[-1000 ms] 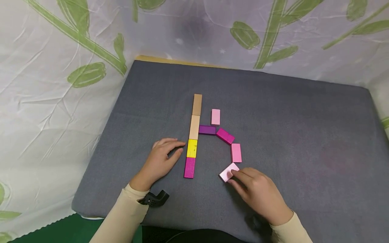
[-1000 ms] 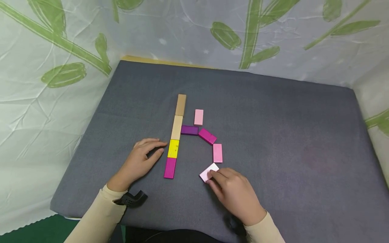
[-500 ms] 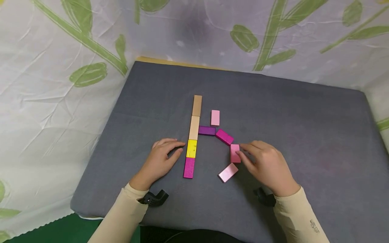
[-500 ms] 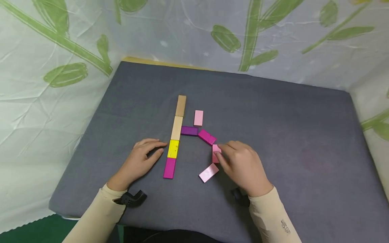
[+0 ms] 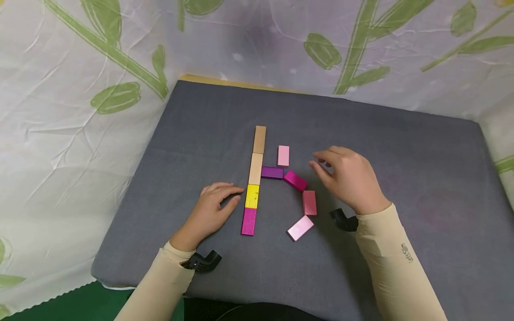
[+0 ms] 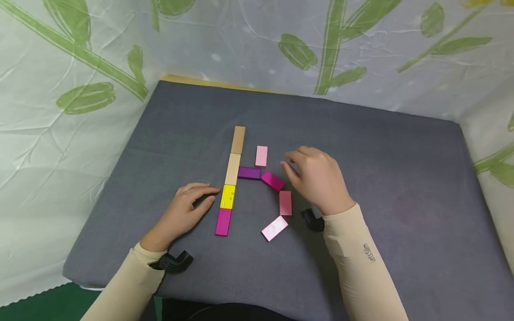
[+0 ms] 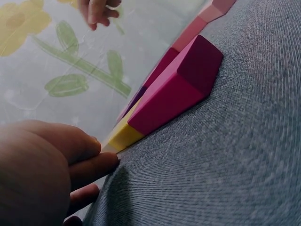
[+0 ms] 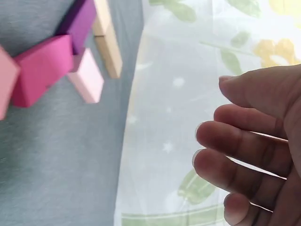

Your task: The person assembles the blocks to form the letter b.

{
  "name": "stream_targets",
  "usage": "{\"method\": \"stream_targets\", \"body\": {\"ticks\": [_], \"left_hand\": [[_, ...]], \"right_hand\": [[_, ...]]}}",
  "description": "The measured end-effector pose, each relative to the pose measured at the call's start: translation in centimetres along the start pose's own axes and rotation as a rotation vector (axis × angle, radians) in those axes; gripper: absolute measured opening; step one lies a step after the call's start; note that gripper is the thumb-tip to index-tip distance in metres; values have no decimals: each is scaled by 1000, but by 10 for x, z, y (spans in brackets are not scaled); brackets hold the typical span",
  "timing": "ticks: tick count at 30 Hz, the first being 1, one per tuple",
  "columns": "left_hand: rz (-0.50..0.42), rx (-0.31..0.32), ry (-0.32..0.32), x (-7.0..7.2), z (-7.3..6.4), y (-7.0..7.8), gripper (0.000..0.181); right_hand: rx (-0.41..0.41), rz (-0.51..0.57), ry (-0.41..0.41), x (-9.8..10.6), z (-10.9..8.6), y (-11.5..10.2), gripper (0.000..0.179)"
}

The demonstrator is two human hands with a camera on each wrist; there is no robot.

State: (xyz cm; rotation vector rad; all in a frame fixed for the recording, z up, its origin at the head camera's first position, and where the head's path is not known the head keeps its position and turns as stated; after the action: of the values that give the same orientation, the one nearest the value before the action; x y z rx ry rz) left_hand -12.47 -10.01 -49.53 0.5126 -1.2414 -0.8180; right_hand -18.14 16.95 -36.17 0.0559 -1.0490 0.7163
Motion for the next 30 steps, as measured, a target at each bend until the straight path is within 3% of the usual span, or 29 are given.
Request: {"method": "stream_targets", "body": {"ticks": [5, 16, 24, 30], "left_hand": [[3, 1, 2, 1, 1, 0, 26], [-8, 15, -15, 0, 0, 0, 26], [2, -7, -3, -1, -1, 1, 26], [2, -9, 0, 1, -1, 2, 26]], "right_hand": [[-15, 7, -23, -12, 22, 1, 17], [-149, -28, -245, -65, 48, 12, 21], [-256, 9, -369, -104, 48, 26, 22], [-359, -22, -427, -122, 45, 33, 25]]}}
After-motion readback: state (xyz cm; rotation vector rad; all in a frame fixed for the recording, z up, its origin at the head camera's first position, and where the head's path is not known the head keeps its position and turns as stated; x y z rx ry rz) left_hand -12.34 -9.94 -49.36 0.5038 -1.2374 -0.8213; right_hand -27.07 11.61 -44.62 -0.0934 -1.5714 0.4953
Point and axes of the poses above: each hand's wrist, its own z-axis towards the middle knuckle, its own x-axis out of the back of the hand, y = z × x, the point moved 8 cm from there along z, towards the middle knuckle, and after that the axes turned 12 degrees about y, right-handed, at the moved point
